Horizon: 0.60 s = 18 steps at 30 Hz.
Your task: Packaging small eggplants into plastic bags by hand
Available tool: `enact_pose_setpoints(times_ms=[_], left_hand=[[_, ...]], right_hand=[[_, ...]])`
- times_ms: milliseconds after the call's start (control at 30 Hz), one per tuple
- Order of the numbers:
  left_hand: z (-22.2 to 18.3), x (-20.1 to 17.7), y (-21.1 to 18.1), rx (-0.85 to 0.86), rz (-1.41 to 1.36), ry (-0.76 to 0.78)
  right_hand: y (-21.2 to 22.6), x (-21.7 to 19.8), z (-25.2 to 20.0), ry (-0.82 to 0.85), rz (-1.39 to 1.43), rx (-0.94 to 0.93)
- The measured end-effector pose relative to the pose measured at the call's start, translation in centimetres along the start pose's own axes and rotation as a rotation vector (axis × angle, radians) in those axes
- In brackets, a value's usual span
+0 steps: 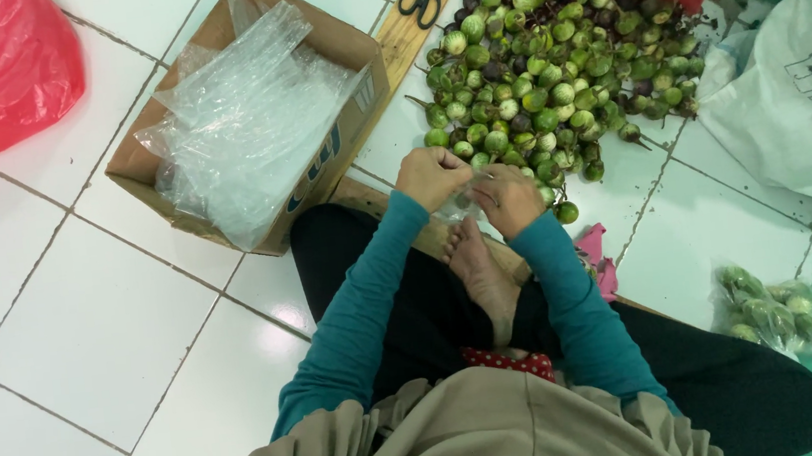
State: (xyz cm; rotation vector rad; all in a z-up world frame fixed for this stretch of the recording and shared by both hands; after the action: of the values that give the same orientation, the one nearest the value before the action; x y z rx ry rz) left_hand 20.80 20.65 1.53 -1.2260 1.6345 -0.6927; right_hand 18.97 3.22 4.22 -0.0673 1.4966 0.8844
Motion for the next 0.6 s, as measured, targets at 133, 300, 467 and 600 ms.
enact_pose_setpoints(times_ms=[133,300,467,600], left_hand=[[-2.3,-2.4,-3.0,0.026,-0.063,-0.023],[-3.8,-2.6,-4.9,0.003,-0.12,-0.001],[-6.7,-2.4,-9.2,0.077,-0.264,0.057],[-10.0,-3.0,-14.6,0.227,-0.485,0.265]], right_hand=[[0.5,-2.5,-0.5,0.009,0.227,0.051],[3.4,-6.2,-1.9,-0.074,0.159,-0.088],[1.4,-8.2,-2.2,-0.18,0.262,-0.105],[2.8,-14.9,-1.7,-0.255,0.357,-0.172]])
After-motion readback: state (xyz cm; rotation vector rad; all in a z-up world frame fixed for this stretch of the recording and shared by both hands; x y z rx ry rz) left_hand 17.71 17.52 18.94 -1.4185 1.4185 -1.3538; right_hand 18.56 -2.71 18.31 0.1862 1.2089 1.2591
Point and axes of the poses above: each hand's wrist, its own z-axis towards the middle knuckle, its own x-axis out of the palm, y = z × x, the point moved 6 cm from there along z, towards the middle knuckle, and after that the axes turned 3 degrees about -x, right-handed, at the moved point
